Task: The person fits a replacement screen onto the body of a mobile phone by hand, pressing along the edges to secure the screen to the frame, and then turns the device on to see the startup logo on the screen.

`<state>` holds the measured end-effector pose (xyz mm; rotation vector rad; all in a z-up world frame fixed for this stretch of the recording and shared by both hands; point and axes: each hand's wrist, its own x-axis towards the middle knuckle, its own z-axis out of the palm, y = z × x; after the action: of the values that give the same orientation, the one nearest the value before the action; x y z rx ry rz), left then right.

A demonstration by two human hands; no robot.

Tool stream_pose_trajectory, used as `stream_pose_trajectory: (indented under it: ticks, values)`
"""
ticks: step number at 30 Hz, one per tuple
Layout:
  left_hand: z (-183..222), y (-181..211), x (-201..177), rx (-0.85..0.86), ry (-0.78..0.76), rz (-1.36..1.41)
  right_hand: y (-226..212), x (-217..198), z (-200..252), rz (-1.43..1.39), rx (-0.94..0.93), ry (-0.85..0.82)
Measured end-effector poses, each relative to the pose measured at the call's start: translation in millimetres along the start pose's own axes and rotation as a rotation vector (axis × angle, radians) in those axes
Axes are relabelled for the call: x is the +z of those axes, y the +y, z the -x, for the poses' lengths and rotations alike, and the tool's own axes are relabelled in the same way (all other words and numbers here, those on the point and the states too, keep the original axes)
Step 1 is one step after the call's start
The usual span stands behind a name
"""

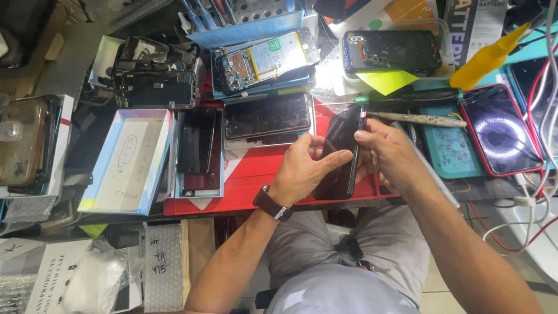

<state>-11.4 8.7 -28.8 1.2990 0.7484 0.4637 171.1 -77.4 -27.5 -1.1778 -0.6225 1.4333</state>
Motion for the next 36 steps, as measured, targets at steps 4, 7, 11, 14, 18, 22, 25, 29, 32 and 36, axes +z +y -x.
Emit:
stream_pose_trajectory:
  ticks: [4,7,11,14,18,22,25,29,32,36]
  values:
    - [3,5,-4,0.001,0.001,-0.013,6,-3,-2,-0.03,-0.013,0.056]
    - [6,8,-6,0.067,0.064,-0.191,13,-9,-6,-0.085,-0.066,0.051]
    - [11,16,-4,0.058,0.073,-0.153,14,-9,-6,-0.174,-0.168,-0.013]
    - [16,22,-5,-0.05,0.05,-0.027,2,-1,-3,-0.21,-0.113,0.009]
    - [15,17,-2,-0.045,0.048,0.125,-11,4,4,-0.244,-0.028,0.044]
    - [12,7,-2,-0.006,0.045,0.16,-9,2,4,-0.135,-0.065,0.045]
    - [10,4,-3,0.072,0.062,0.086,-11,-6,0,0.008,-0.034,-0.038]
    - [19,14,-3,0.274,0.125,-0.111,-21,-10,-9,-0.007,0.11,-0.16]
    - [33,38,-17,0.503,0.154,-0.57,-31,-17,-18,0.0,0.153,-0.268]
    - [34,66,-26,0.939,-0.043,-0.972,-25,-25,-35,0.233,0.101,-0.338]
